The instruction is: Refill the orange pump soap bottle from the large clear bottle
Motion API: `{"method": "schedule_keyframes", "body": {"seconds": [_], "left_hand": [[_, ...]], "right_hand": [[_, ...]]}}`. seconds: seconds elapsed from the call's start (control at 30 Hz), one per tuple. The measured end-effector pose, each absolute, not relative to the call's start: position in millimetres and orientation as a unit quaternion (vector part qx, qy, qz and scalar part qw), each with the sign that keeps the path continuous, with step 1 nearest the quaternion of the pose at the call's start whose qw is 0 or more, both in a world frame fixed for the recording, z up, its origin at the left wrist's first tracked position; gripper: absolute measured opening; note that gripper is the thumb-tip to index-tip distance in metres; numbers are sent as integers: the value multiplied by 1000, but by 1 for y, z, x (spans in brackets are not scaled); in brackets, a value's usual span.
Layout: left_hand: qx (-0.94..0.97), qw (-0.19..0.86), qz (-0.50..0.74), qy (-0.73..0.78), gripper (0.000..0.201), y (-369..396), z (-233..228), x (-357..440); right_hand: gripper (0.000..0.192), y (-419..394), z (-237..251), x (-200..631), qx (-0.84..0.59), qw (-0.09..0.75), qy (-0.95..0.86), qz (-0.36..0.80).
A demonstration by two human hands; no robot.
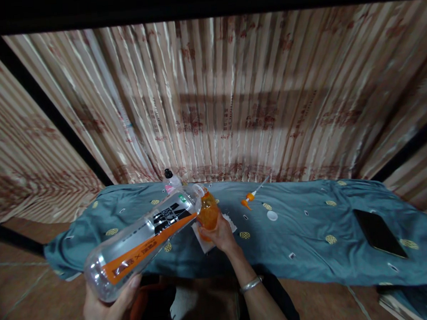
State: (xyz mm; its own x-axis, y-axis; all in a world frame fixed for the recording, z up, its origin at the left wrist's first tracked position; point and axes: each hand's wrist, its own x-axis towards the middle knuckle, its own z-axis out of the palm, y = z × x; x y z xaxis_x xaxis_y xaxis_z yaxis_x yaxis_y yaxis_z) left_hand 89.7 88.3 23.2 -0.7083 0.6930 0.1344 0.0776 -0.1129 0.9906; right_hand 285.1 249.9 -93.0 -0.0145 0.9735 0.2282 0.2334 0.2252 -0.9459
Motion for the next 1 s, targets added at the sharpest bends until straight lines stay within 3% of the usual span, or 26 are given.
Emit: {"method": "schedule_keyframes", "body": {"seconds": [0.53,1.0], "left_hand": [[305,204,689,625,93,89,24,92],[311,228,668,637,97,88,8,80]], "right_hand": [[73,252,-98,287,-496,495,-585,408],[68,249,-89,286,-491,498,-584,411]]}}
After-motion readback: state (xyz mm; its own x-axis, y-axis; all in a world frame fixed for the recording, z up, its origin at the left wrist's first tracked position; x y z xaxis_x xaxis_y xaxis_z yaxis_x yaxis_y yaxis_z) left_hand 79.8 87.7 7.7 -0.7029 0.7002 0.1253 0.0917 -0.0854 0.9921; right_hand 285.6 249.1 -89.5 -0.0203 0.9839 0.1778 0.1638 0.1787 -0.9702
